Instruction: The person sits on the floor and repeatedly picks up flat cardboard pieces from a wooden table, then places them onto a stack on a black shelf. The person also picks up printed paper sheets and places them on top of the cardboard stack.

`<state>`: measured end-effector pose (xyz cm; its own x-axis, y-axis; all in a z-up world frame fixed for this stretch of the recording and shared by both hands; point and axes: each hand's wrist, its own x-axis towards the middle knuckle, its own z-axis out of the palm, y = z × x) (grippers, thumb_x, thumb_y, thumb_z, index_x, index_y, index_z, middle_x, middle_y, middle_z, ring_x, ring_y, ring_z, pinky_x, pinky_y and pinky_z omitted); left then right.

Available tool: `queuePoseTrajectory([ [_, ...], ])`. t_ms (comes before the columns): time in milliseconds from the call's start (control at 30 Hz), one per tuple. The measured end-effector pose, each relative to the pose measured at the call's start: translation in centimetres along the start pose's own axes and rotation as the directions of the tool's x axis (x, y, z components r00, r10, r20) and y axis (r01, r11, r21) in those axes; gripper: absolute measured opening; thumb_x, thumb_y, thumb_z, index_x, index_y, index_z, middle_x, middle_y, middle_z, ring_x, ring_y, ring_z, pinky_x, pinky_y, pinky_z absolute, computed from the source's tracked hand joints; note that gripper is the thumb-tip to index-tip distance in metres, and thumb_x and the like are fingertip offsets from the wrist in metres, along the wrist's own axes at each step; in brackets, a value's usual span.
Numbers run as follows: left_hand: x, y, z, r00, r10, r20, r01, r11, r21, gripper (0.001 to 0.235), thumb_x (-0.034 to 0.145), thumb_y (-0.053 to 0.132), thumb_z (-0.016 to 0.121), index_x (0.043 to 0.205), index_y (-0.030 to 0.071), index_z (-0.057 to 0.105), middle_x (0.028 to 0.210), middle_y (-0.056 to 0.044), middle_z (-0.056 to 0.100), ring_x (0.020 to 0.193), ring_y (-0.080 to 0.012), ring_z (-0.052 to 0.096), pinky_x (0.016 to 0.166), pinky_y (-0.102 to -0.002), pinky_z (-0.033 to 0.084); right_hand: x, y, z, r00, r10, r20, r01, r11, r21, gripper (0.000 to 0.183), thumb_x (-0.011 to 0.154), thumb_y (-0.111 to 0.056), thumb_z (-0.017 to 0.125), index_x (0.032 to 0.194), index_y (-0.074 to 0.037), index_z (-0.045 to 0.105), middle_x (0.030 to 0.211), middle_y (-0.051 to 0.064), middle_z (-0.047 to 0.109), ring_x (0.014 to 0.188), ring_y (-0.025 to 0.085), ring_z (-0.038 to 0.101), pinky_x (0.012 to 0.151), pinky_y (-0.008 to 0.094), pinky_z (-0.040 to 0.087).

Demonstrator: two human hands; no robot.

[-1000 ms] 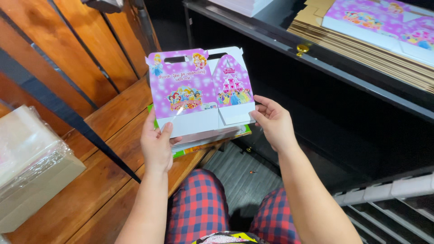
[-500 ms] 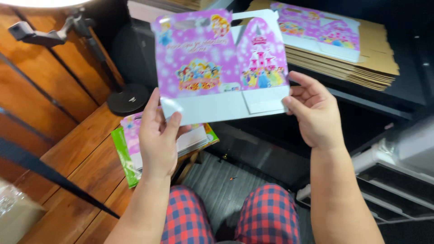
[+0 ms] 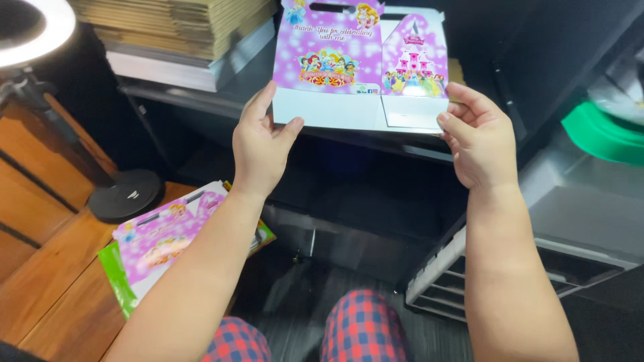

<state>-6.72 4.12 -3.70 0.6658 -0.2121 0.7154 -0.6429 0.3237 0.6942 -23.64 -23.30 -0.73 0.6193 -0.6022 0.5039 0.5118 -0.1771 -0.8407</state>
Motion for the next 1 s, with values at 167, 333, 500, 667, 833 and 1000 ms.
queuePoseTrajectory([
  [167,4.1,-0.6,1.6,0.993,0.044,0.113,-0.070,0.968,0.243,0.080,0.091,0.019,0.089,0.153,-0.001,0.043,0.154,-0.019,0.041,0.145,-0.0417,0.041,0.099,-0.034,0.062,2.7,-0.1,-0.7,0.998,0.039,-0.051,-0.040,0.999,-0.027,0.050,0.088,0.009,0.072,0.135,-0.005,0.065,0.091,0.004,0.069,0.079,0.006,0.069,0.067,0.015,0.063],
  [333,6.9,0.0,3.4,0.988,0.021,0.153,-0.080,0.917,0.390,0.081,0.086,0.027,0.092,0.150,0.001,0.049,0.150,-0.014,0.049,0.145,-0.0327,0.044,0.113,-0.038,0.048,5.6,0.9,-1.0,0.991,0.098,-0.096,-0.102,0.994,-0.034,0.058,0.085,0.008,0.074,0.140,-0.002,0.059,0.093,0.006,0.069,0.078,0.007,0.070,0.067,0.014,0.065],
  [500,9.7,0.2,3.6,0.977,0.059,0.204,-0.132,0.922,0.364,0.071,0.082,0.014,0.087,0.144,0.003,0.055,0.145,-0.010,0.057,0.132,-0.0246,0.056,0.107,-0.034,0.049,8.2,0.5,-0.5,0.968,0.231,-0.096,-0.238,0.968,-0.078,0.055,0.085,0.003,0.069,0.139,0.000,0.061,0.101,0.009,0.076,0.077,0.011,0.070,0.057,0.013,0.052],
  [667,10.9,-1.3,3.2,0.979,-0.050,0.195,-0.051,0.875,0.482,0.073,0.080,0.037,0.096,0.139,0.011,0.064,0.141,-0.001,0.062,0.137,-0.0199,0.054,0.111,-0.033,0.045,8.8,1.0,0.6,0.983,0.139,-0.121,-0.168,0.944,-0.283,0.056,0.083,0.005,0.075,0.137,0.004,0.060,0.092,0.011,0.070,0.075,0.009,0.069,0.071,0.024,0.066],
  [833,10.6,-1.0,2.7,0.957,-0.197,0.211,0.048,0.829,0.557,0.071,0.082,0.038,0.092,0.140,0.009,0.063,0.142,-0.006,0.062,0.137,-0.0267,0.054,0.113,-0.039,0.042,9.3,1.2,1.3,0.983,0.137,-0.118,-0.172,0.910,-0.378,0.054,0.081,0.005,0.075,0.133,0.004,0.062,0.086,0.009,0.072,0.066,0.009,0.071,0.068,0.026,0.067],
  [1000,10.8,-1.0,2.3,0.932,-0.294,0.213,0.090,0.756,0.648,0.070,0.082,0.044,0.090,0.140,0.015,0.064,0.142,-0.002,0.063,0.136,-0.0236,0.055,0.113,-0.038,0.042,9.5,1.2,1.5,0.985,0.132,-0.111,-0.168,0.872,-0.459,0.048,0.080,0.004,0.077,0.127,0.001,0.067,0.081,0.007,0.072,0.061,0.010,0.072,0.063,0.026,0.067],
])
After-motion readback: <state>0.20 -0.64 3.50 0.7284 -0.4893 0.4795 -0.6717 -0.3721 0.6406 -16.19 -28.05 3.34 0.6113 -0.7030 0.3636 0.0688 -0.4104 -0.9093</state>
